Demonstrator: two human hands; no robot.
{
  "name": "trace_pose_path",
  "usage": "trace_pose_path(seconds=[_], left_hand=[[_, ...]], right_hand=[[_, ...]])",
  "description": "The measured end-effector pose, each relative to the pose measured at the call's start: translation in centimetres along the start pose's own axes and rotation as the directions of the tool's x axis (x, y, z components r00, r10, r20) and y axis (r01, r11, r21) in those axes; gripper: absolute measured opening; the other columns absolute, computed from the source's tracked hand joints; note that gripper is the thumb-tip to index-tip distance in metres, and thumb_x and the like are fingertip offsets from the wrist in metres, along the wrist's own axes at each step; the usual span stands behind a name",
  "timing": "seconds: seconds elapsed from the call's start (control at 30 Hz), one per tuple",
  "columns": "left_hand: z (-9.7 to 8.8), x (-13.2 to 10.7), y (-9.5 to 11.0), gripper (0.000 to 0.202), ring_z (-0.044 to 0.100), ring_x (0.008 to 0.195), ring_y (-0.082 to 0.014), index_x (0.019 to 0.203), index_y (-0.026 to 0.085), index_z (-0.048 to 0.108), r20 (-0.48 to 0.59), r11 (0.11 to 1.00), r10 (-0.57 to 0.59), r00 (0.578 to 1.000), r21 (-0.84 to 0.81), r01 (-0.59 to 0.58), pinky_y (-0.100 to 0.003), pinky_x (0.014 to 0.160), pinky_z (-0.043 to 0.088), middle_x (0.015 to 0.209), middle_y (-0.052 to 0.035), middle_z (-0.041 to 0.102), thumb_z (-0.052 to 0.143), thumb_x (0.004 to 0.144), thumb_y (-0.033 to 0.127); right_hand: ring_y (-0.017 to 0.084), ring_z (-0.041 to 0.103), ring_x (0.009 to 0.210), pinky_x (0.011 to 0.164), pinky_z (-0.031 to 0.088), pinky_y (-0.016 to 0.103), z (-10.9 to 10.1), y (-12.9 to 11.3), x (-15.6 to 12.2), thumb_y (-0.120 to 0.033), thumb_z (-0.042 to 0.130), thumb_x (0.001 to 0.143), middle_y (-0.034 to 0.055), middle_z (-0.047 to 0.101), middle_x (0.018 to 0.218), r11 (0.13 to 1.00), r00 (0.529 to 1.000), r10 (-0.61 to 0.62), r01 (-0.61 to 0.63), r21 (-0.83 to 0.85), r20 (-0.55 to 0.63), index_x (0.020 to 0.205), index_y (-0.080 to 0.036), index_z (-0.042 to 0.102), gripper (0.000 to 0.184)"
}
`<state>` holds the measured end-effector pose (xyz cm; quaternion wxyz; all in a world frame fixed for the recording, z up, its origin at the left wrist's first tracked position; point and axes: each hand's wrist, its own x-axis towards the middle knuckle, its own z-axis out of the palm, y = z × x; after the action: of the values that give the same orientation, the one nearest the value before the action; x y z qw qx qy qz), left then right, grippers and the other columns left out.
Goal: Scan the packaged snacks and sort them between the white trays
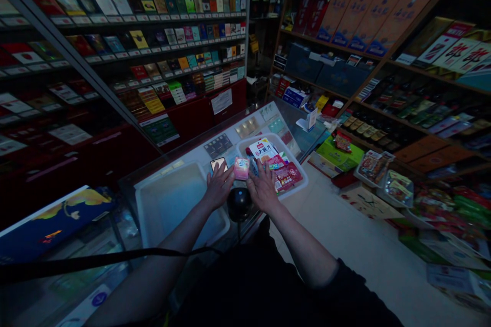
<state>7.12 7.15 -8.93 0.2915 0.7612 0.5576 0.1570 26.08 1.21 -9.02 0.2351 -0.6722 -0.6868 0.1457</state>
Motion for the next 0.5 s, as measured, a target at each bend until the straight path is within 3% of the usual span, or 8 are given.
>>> trace_pose_path(seconds=[0.13, 0.33, 0.5], left_hand=[[-0.5, 1.1, 0.6, 0.062, 0.006, 0.160, -0.0326, 0.158, 0.028, 0.040, 0.003, 0.996, -0.037, 0.999, -0.080, 0.037, -0.069, 0.123, 0.008, 0.172, -0.0089, 0.021, 0.021, 0.105, 0.054], [-1.4, 4.7, 1.6, 0.062, 0.016, 0.159, -0.0335, 0.158, 0.032, 0.040, 0.013, 0.983, -0.035, 0.999, -0.179, 0.037, -0.066, 0.125, 0.007, 0.166, -0.0028, 0.036, 0.022, 0.104, 0.058], [-1.8, 8.6, 2.7, 0.070, 0.026, 0.157, -0.0301, 0.156, 0.023, 0.045, 0.025, 0.966, -0.038, 0.999, -0.254, 0.043, -0.051, 0.128, 0.016, 0.164, -0.0085, 0.039, 0.034, 0.100, 0.064]], right_hand=[[0.040, 0.002, 0.159, 0.121, 0.011, 0.068, -0.2, -0.4, 1.3, -0.052, 0.035, 0.106, 0.0071, 0.013, 0.173, 0.999, 1.000, 0.029, -0.029, 0.024, 0.008, 0.151, -0.030, 0.051, 0.053], [0.038, 0.004, 0.159, 0.122, 0.010, 0.065, -0.4, -0.9, 4.5, -0.056, 0.032, 0.106, 0.0067, 0.015, 0.173, 0.995, 0.994, 0.088, -0.090, 0.033, 0.059, 0.151, -0.029, 0.051, 0.057], [0.039, 0.008, 0.158, 0.121, 0.011, 0.066, -0.8, -0.7, 7.6, -0.058, 0.029, 0.106, 0.0099, 0.022, 0.171, 0.992, 0.990, 0.124, -0.124, 0.001, 0.064, 0.149, -0.027, 0.054, 0.059]])
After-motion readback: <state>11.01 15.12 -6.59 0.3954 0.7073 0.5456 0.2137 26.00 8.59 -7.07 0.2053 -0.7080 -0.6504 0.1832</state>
